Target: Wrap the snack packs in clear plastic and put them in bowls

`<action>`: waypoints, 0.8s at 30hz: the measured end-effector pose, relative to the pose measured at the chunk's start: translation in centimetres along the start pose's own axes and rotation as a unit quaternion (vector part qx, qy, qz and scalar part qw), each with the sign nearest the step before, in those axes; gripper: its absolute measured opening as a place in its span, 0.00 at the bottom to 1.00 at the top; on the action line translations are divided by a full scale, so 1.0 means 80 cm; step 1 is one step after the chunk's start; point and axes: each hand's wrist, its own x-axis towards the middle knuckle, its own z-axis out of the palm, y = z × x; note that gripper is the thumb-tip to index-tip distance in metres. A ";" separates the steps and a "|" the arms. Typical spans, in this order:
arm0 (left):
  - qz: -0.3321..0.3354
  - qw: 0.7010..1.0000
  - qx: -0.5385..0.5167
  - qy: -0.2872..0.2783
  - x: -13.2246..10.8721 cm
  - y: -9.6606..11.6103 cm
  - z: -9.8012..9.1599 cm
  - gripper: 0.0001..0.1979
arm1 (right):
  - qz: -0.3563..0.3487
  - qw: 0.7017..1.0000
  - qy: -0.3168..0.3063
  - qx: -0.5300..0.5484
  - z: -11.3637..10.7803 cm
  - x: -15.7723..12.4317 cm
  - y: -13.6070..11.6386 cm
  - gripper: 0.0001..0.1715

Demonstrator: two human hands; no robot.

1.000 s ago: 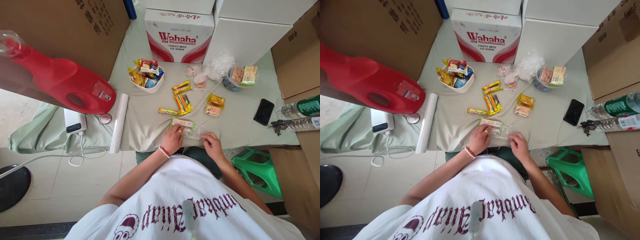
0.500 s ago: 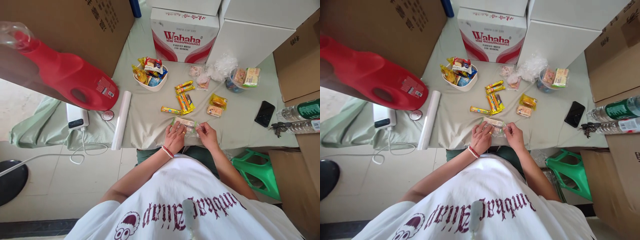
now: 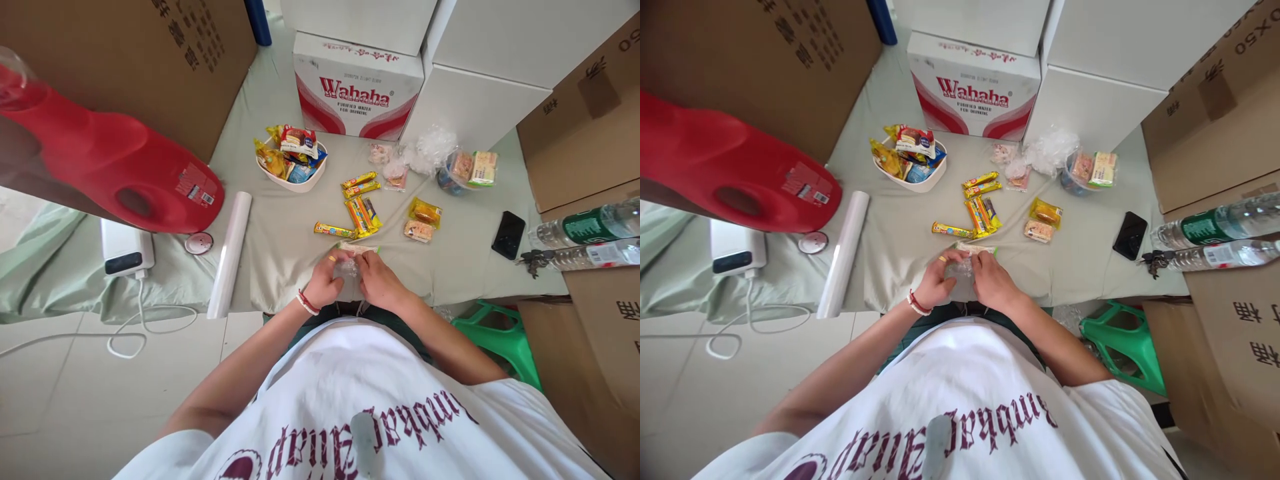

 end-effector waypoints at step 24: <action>-0.251 0.847 -0.453 0.124 0.013 0.028 0.019 0.26 | 0.170 0.751 0.051 0.636 0.013 -0.003 0.021 0.31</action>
